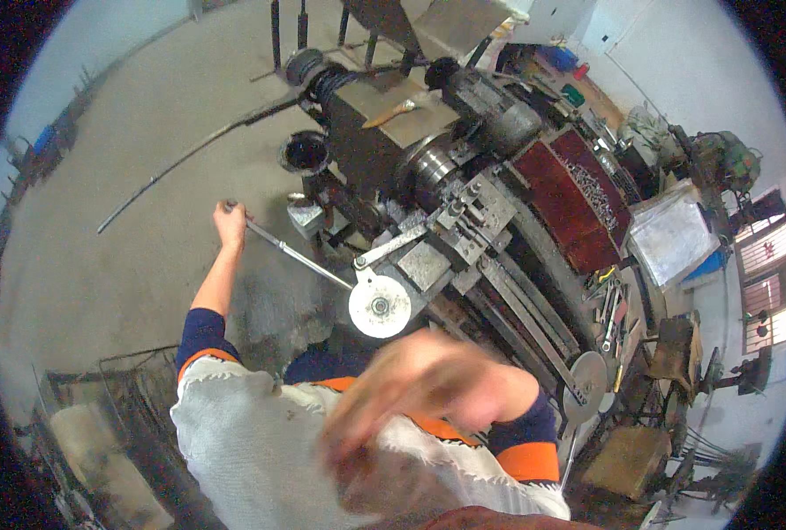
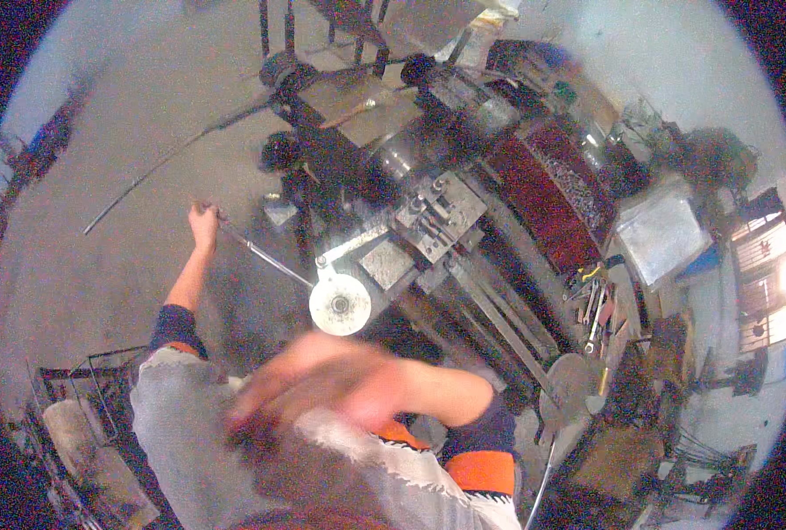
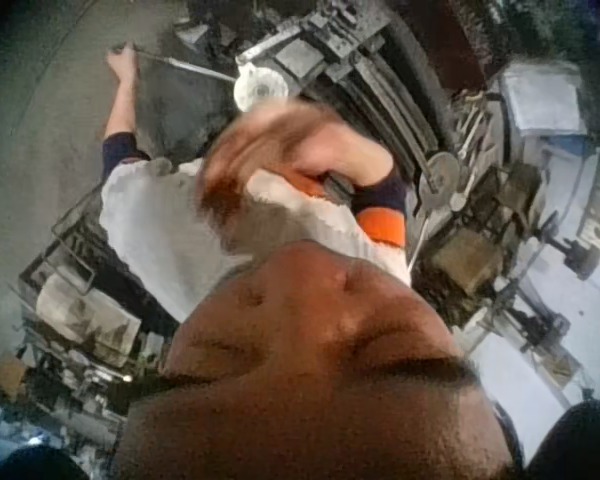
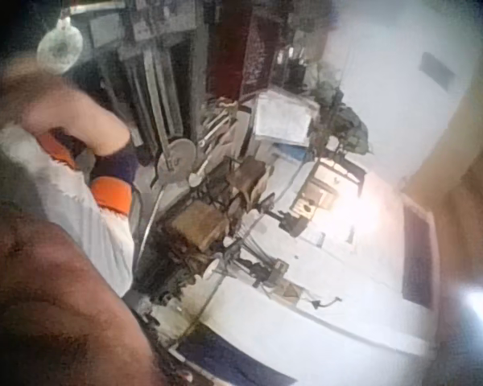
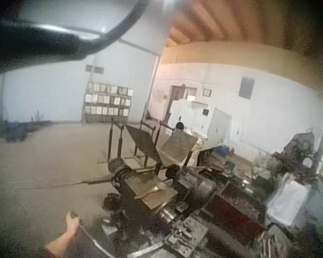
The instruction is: The person operates a metal lathe, repeatedly loading small cylindrical metal pieces into the chuck, machining them, and removing the finished parts. The person uses a long metal rod to assist with loading and unloading the workpieces.
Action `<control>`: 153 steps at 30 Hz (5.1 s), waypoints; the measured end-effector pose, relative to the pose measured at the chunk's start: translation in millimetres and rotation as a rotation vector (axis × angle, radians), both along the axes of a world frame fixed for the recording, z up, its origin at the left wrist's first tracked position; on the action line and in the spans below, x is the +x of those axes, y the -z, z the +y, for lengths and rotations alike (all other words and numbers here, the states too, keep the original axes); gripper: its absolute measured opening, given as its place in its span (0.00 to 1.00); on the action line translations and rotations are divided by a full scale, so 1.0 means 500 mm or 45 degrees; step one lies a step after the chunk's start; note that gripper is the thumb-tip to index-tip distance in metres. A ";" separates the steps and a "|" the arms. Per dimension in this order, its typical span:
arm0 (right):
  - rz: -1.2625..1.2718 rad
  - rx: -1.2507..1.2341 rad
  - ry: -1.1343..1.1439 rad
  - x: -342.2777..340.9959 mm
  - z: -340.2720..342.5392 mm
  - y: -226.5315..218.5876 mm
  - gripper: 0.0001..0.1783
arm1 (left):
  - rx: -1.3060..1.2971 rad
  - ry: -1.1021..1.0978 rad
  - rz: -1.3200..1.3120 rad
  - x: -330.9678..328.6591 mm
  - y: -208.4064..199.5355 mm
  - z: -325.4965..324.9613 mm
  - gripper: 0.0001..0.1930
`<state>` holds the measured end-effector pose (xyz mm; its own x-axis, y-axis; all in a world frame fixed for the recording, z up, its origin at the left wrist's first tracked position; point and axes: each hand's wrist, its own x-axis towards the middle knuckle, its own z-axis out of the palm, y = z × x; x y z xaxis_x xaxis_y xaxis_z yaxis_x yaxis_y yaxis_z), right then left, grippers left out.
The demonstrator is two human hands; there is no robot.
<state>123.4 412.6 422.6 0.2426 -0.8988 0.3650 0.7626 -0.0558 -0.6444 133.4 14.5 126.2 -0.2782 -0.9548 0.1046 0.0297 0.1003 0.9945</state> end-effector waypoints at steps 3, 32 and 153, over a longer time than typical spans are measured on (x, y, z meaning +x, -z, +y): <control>0.409 -0.482 -0.062 0.075 -0.114 -0.024 0.36 | 0.032 0.074 -0.007 -0.033 -0.017 0.000 0.10; 1.262 -0.213 0.907 0.003 -0.056 0.118 0.30 | 0.103 0.098 0.178 -0.034 0.022 0.005 0.13; 2.009 3.911 1.186 0.042 1.156 0.503 0.29 | -0.636 0.475 -1.100 0.017 -0.083 -0.154 0.14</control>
